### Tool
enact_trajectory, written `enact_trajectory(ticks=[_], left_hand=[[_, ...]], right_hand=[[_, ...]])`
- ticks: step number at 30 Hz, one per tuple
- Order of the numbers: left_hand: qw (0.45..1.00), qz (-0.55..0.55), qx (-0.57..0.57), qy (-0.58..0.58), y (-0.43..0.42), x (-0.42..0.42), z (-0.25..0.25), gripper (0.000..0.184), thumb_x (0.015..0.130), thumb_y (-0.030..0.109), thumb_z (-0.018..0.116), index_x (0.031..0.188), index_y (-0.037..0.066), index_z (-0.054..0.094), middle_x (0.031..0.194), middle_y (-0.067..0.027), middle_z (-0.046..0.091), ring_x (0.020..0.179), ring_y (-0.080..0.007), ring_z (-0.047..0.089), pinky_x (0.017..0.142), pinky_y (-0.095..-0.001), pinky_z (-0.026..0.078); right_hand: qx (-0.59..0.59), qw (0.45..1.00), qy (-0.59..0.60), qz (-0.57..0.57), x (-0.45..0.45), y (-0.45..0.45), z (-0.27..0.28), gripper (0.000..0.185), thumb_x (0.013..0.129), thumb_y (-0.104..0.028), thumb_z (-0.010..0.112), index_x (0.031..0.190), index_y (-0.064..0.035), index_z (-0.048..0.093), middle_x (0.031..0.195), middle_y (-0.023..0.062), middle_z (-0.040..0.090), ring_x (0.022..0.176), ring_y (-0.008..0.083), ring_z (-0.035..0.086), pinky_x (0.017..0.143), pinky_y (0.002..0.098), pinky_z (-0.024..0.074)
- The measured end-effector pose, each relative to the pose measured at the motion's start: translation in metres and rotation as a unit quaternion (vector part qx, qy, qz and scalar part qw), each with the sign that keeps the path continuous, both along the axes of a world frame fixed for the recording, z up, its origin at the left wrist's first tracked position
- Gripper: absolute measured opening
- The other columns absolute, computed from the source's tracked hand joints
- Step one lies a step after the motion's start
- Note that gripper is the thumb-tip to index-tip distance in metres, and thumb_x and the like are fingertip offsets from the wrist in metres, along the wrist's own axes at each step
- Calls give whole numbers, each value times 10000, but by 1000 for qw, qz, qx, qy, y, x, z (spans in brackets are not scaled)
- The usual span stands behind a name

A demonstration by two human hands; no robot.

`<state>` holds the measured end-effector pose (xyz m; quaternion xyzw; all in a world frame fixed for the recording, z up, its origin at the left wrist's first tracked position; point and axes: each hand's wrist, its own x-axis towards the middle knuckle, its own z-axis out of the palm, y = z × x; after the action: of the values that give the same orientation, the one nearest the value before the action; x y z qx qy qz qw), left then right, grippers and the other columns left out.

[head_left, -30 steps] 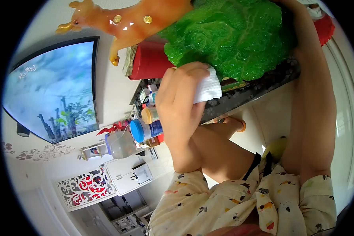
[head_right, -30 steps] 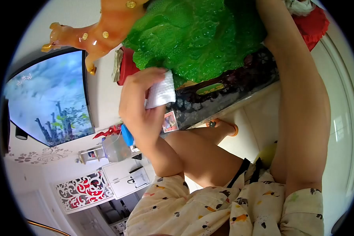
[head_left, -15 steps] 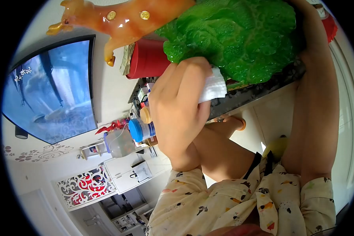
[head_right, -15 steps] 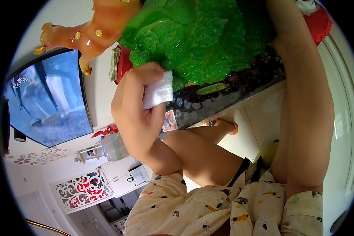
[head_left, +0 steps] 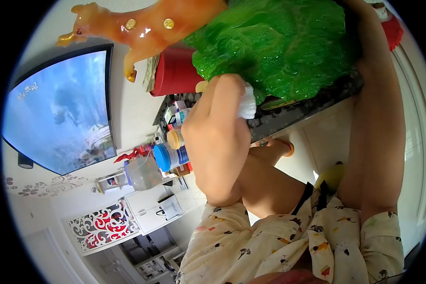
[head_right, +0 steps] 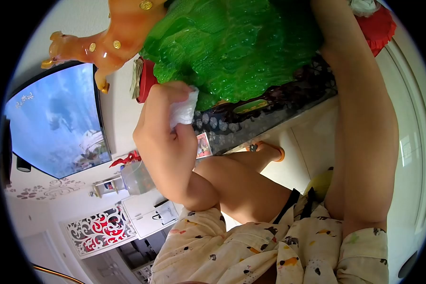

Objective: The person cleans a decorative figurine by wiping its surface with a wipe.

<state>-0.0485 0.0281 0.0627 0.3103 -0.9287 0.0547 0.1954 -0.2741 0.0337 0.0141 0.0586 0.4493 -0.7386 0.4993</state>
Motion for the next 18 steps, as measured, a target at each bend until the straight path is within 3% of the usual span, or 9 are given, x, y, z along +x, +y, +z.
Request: enact_trajectory(ticks=[5, 7, 9, 11, 18], left_hand=[[999, 30, 15, 10, 7, 6, 8, 410, 610, -159, 493, 967, 25, 579, 939, -159, 651, 825, -393, 642, 704, -415, 527], [998, 30, 23, 58, 6, 12, 11, 400, 608, -152, 485, 957, 19, 579, 957, -161, 659, 825, -390, 645, 724, -389, 538], [986, 22, 47, 160, 2, 15, 11, 405, 614, -183, 479, 956, 8, 579, 976, -144, 687, 806, -313, 665, 731, -323, 541], [977, -5, 60, 205, 0, 12, 10, 401, 621, -195, 489, 951, 13, 580, 979, -126, 699, 808, -273, 672, 726, -302, 539], [992, -35, 48, 110, -8, 8, 0, 361, 635, -168, 526, 944, 15, 565, 956, -126, 696, 801, -336, 673, 713, -335, 538]], right_hand=[[-126, 992, 16, 4, 3, 18, -10, 259, 770, -278, 675, 911, -61, 690, 814, 73, 702, 691, 195, 671, 657, 298, 555], [-72, 997, -6, 8, 1, 14, 0, 267, 778, -282, 667, 921, -58, 692, 821, 75, 704, 702, 198, 675, 662, 300, 556], [8, 1000, -17, 7, 0, 2, 9, 284, 788, -290, 658, 939, -52, 695, 831, 79, 708, 715, 203, 681, 668, 304, 559], [15, 1000, -18, 7, -1, -2, 8, 307, 796, -300, 648, 960, -44, 697, 841, 83, 712, 728, 210, 687, 676, 310, 562], [-77, 992, 95, -23, 19, 11, -6, 347, 778, -316, 647, 974, -35, 703, 827, 94, 713, 711, 213, 692, 667, 311, 570]])
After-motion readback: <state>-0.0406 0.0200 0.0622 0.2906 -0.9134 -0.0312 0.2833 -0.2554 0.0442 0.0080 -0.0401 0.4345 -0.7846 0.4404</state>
